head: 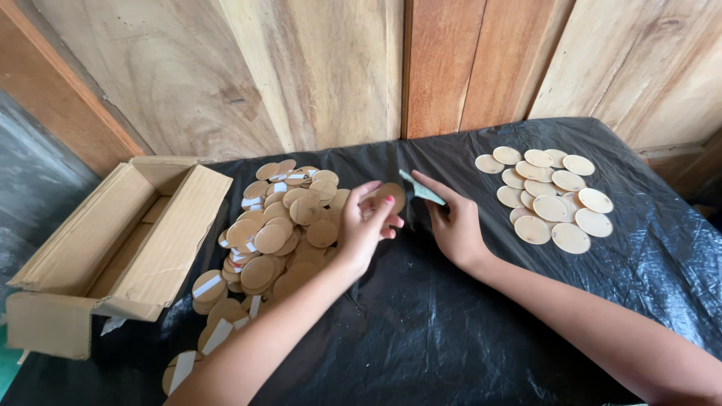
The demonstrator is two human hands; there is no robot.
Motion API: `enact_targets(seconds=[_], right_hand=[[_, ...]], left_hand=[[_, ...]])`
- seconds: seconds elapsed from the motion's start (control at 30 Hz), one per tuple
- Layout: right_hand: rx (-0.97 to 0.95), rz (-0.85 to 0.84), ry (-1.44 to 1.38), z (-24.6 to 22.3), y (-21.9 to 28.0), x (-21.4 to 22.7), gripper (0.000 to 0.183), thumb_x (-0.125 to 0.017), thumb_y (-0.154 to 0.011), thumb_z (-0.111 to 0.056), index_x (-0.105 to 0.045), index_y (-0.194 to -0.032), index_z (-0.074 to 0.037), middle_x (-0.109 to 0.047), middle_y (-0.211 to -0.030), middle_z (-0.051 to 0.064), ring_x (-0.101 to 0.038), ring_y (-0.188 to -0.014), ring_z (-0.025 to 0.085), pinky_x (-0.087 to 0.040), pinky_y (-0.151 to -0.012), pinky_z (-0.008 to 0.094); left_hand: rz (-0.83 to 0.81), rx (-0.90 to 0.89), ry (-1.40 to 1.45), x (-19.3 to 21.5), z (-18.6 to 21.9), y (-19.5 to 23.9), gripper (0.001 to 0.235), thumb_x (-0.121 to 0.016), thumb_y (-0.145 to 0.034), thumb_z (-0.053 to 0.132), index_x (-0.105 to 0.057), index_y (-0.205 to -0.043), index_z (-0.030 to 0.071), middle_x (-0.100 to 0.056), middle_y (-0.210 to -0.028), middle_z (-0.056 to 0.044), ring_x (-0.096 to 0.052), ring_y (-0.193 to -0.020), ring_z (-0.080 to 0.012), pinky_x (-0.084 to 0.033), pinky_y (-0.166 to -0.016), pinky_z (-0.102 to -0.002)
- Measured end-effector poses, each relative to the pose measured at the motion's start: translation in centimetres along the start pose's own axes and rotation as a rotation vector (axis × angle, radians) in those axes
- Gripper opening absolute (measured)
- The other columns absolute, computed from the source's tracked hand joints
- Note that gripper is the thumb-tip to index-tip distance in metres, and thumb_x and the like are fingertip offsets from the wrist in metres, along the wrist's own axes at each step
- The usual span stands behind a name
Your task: The person sands the edges of small circular wooden pieces using a green sanding block. They pick up each piece from a pile on the left, sand it, and place it into a separate pile on the right.
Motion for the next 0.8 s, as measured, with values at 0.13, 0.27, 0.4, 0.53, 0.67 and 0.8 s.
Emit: enact_targets(seconds=[0.13, 0.27, 0.4, 0.53, 0.67, 0.8], right_hand=[[-0.028, -0.028, 0.051, -2.3, 0.6, -0.2, 0.047, -0.055, -0.089, 0.005, -0.073, -0.128, -0.015, -0.075, -0.116, 0.016, -0.064, -0.118, 0.034, -0.053, -0.096, 0.048], [-0.012, -0.055, 0.015, -1.6, 1.4, -1.1, 0.049, -0.057, -0.086, 0.008, -0.072, -0.129, -0.011, -0.075, -0.12, 0.015, -0.071, -0.109, 0.036, -0.059, -0.087, 0.046], [-0.029, -0.095, -0.06, -2.5, 1.5, -1.7, 0.048, -0.057, -0.085, 0.011, -0.067, -0.129, -0.005, -0.072, -0.123, 0.019, -0.072, -0.107, 0.039, -0.062, -0.081, 0.046], [-0.069, -0.098, 0.024, -1.8, 1.7, -1.3, 0.05, -0.056, -0.085, 0.01, -0.065, -0.13, -0.011, -0.075, -0.116, 0.015, -0.07, -0.11, 0.039, -0.061, -0.086, 0.049], [-0.003, -0.112, 0.01, -2.3, 1.9, -1.6, 0.061, -0.049, -0.083, 0.014, -0.063, -0.137, -0.009, -0.071, -0.126, 0.019, -0.063, -0.121, 0.04, -0.055, -0.098, 0.049], [0.02, -0.156, -0.032, -3.7, 2.2, -1.6, 0.068, -0.045, -0.078, 0.02, -0.061, -0.14, -0.006, -0.069, -0.129, 0.023, -0.06, -0.124, 0.044, -0.053, -0.101, 0.051]], left_hand=[[0.004, -0.122, -0.027, 0.6, -3.4, -0.4, 0.042, -0.072, -0.094, 0.013, -0.051, -0.127, -0.002, -0.06, -0.096, -0.013, -0.074, -0.065, -0.0227, -0.062, -0.052, -0.026], [0.1, -0.144, -0.063, 1.2, -2.3, 0.1, 0.04, -0.069, -0.097, 0.02, -0.049, -0.126, 0.0, -0.058, -0.089, -0.01, -0.07, -0.062, -0.0176, -0.06, -0.05, -0.025], [0.12, -0.139, -0.088, 1.1, -1.5, 0.6, 0.038, -0.066, -0.099, 0.018, -0.048, -0.126, -0.001, -0.059, -0.09, -0.013, -0.074, -0.065, -0.0239, -0.061, -0.048, -0.027], [-0.024, -0.166, -0.101, -0.6, -1.0, 1.3, 0.028, -0.068, -0.097, 0.016, -0.056, -0.116, 0.0, -0.061, -0.087, -0.014, -0.074, -0.061, -0.0257, -0.061, -0.043, -0.028], [0.034, -0.162, -0.08, -0.1, -1.3, 1.3, 0.029, -0.063, -0.099, 0.014, -0.051, -0.12, -0.001, -0.058, -0.092, -0.017, -0.075, -0.064, -0.0337, -0.064, -0.045, -0.034], [0.165, -0.171, -0.04, 2.9, -4.3, -0.5, 0.033, -0.055, -0.104, 0.016, -0.041, -0.127, -0.001, -0.049, -0.098, -0.014, -0.07, -0.06, -0.0302, -0.064, -0.046, -0.033]])
Point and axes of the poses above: each hand's wrist, its own y-axis away from the middle knuckle, its own x-axis out of the back of the hand, z = x × y, the point moved 7 cm from there along -y, towards the middle knuckle
